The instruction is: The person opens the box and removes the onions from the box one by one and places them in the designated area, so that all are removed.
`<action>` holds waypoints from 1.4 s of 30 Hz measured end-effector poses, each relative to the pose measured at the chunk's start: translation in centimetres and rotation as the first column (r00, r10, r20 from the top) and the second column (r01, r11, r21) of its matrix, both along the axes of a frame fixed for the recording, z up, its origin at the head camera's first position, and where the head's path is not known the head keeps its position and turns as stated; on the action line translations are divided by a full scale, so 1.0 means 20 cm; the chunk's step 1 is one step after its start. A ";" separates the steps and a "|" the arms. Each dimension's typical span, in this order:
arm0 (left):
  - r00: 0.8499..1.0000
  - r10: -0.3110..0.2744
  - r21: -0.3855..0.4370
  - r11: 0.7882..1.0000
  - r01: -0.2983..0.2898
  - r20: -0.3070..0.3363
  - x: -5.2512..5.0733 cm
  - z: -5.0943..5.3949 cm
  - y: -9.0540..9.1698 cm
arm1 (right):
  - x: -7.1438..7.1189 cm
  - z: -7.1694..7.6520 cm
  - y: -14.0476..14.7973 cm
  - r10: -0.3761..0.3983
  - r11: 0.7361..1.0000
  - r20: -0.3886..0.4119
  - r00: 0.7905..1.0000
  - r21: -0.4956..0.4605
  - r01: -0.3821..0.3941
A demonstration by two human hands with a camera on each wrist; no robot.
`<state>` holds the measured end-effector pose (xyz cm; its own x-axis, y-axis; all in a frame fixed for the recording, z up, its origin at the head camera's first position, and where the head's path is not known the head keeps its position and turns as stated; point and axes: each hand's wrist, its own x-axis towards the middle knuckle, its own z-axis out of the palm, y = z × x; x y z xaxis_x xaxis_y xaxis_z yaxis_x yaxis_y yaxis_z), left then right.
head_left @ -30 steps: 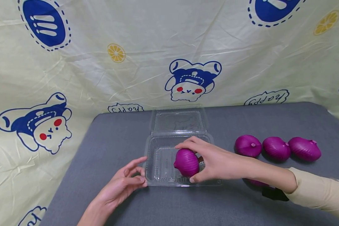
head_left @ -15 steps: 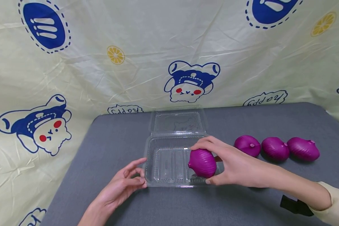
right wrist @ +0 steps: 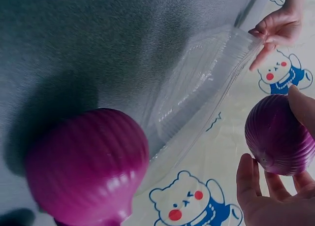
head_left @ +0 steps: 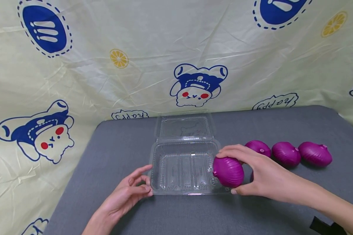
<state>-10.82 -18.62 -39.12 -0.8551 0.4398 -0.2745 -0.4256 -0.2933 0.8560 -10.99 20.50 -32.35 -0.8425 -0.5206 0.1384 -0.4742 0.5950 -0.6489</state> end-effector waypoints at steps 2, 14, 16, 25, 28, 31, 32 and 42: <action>1.000 -0.003 0.005 1.000 0.003 -0.005 0.00 0.00 0.00 | 0.02 0.00 0.03 -0.022 1.000 -0.017 1.000 0.010 0.022; 1.000 0.005 -0.004 1.000 -0.005 0.005 0.00 0.00 0.00 | 0.10 0.00 0.16 -0.097 0.992 -0.166 0.981 0.063 0.109; 1.000 0.007 -0.009 1.000 -0.006 0.009 0.00 -0.01 0.01 | 0.11 -0.01 0.19 -0.113 0.989 -0.186 0.976 0.075 0.128; 1.000 0.011 -0.011 1.000 -0.011 0.006 0.00 0.00 0.00 | 0.13 -0.04 0.28 -0.165 0.985 -0.238 0.957 0.000 0.170; 1.000 0.009 -0.010 1.000 -0.008 0.001 0.00 0.00 0.01 | 0.15 -0.04 0.30 -0.187 0.982 -0.220 0.957 -0.046 0.182; 1.000 0.006 -0.006 1.000 -0.006 0.000 0.00 0.00 0.01 | 0.18 -0.04 0.32 -0.219 0.975 -0.202 0.955 -0.072 0.208; 1.000 0.005 -0.005 1.000 -0.005 0.002 0.00 0.00 0.00 | 0.19 -0.03 0.33 -0.229 0.973 -0.195 0.954 -0.078 0.218; 1.000 0.008 -0.006 1.000 -0.008 0.011 0.00 0.00 0.01 | 0.25 -0.07 0.43 -0.381 0.925 -0.201 0.902 -0.087 0.371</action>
<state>-10.79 -18.42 -39.08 -0.8552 0.4317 -0.2867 -0.4331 -0.2915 0.8529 -5.99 29.17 -33.78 -0.9233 -0.1597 0.3493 -0.3490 0.7283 -0.5897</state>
